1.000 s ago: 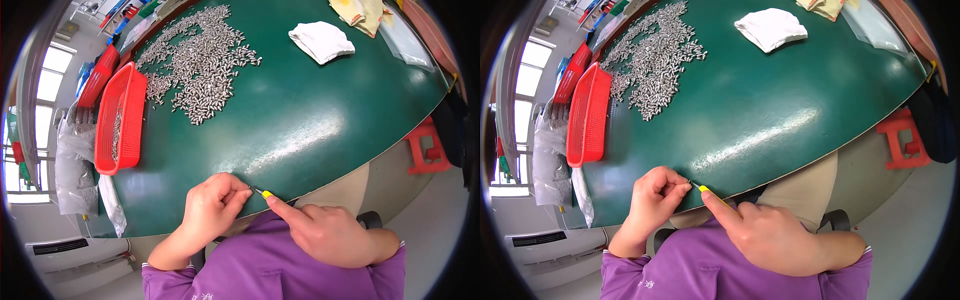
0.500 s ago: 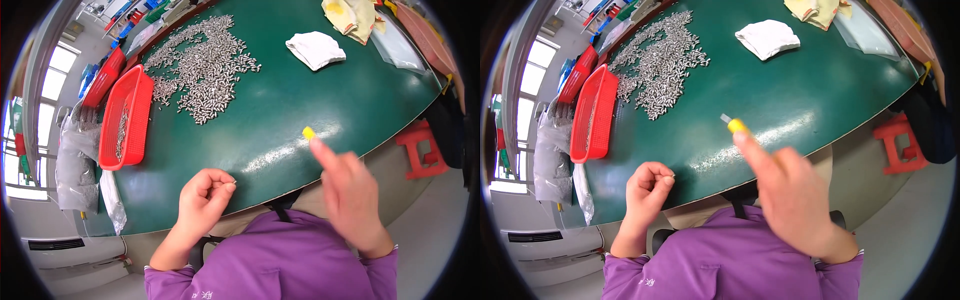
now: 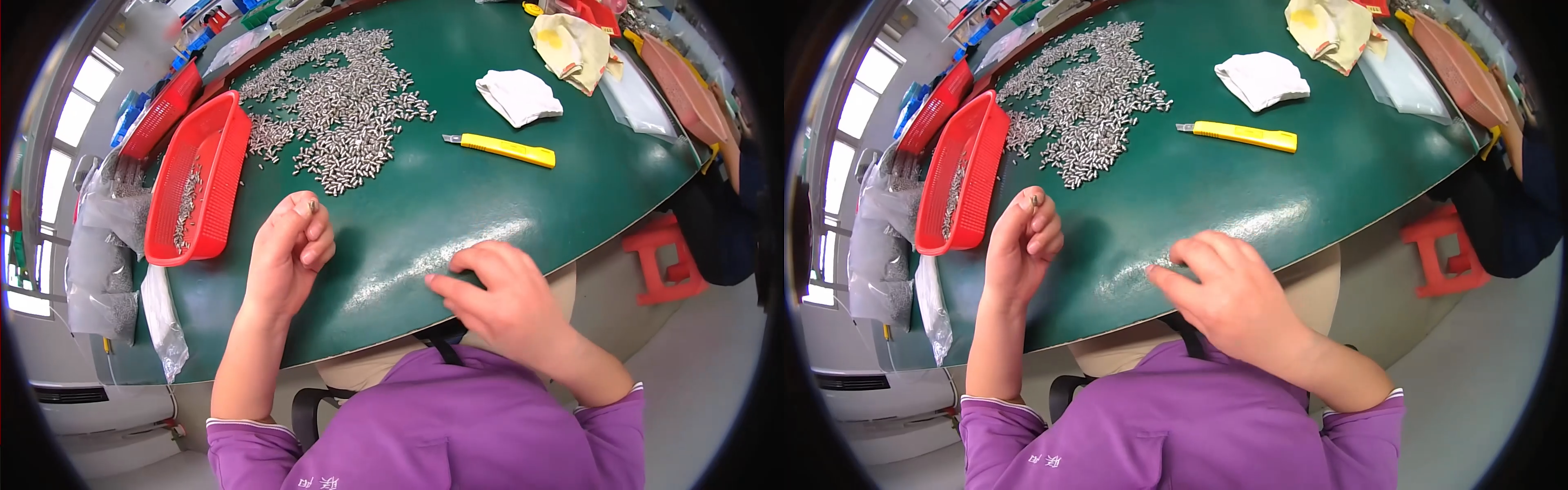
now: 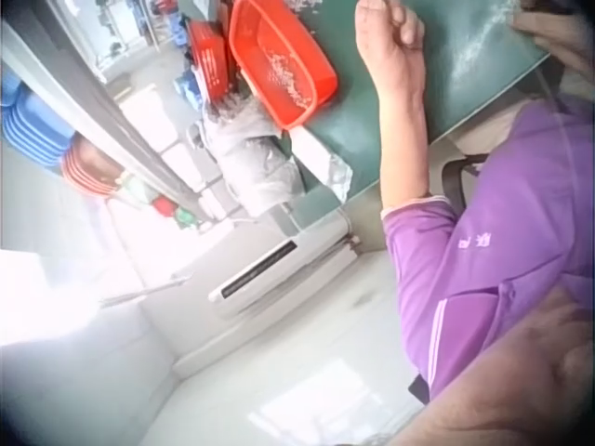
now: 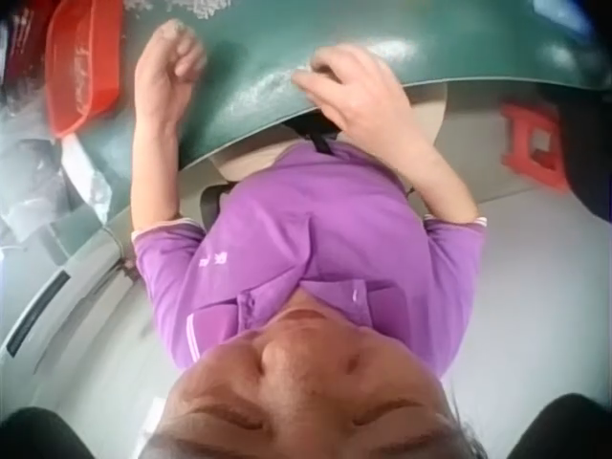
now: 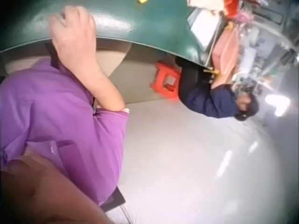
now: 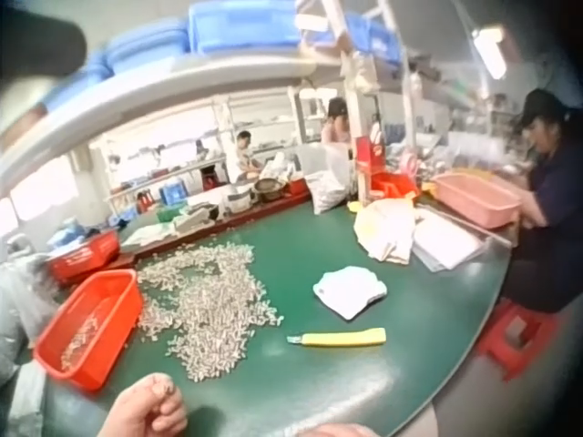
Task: Inspecting and sorting small metal components at an industrial workbench.
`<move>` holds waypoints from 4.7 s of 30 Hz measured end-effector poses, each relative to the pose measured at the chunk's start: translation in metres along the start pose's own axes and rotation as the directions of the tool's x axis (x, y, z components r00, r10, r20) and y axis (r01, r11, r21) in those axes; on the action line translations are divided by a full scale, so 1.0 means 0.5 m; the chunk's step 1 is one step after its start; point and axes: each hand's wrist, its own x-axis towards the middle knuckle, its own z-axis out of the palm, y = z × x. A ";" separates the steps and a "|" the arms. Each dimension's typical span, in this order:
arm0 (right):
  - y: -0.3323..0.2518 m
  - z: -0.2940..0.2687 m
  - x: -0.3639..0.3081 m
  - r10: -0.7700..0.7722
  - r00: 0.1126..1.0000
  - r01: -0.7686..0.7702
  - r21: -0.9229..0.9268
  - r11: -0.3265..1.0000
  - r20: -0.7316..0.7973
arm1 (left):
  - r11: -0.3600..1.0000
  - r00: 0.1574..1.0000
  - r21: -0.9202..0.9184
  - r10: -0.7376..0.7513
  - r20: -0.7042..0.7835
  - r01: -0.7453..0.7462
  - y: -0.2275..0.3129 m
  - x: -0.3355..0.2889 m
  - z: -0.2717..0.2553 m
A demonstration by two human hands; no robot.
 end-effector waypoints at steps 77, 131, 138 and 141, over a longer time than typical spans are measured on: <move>0.066 0.068 0.277 -0.189 0.979 0.124 0.501 0.857 0.081 | 0.968 0.962 -0.177 -0.137 0.235 0.181 -0.036 0.009 -0.045; 0.194 -0.088 0.109 0.283 0.957 -0.286 -0.315 0.905 -0.055 | 0.423 0.962 0.864 0.145 0.232 -0.272 -0.029 -0.018 0.002; 0.060 -0.097 0.000 0.392 0.917 -0.399 0.191 0.897 0.074 | 0.182 0.991 0.976 -0.033 0.130 -0.122 -0.025 -0.073 0.068; -0.005 -0.094 -0.064 0.385 0.856 -0.512 0.460 0.726 0.345 | 0.174 0.991 0.980 -0.082 0.108 -0.093 -0.034 -0.082 0.090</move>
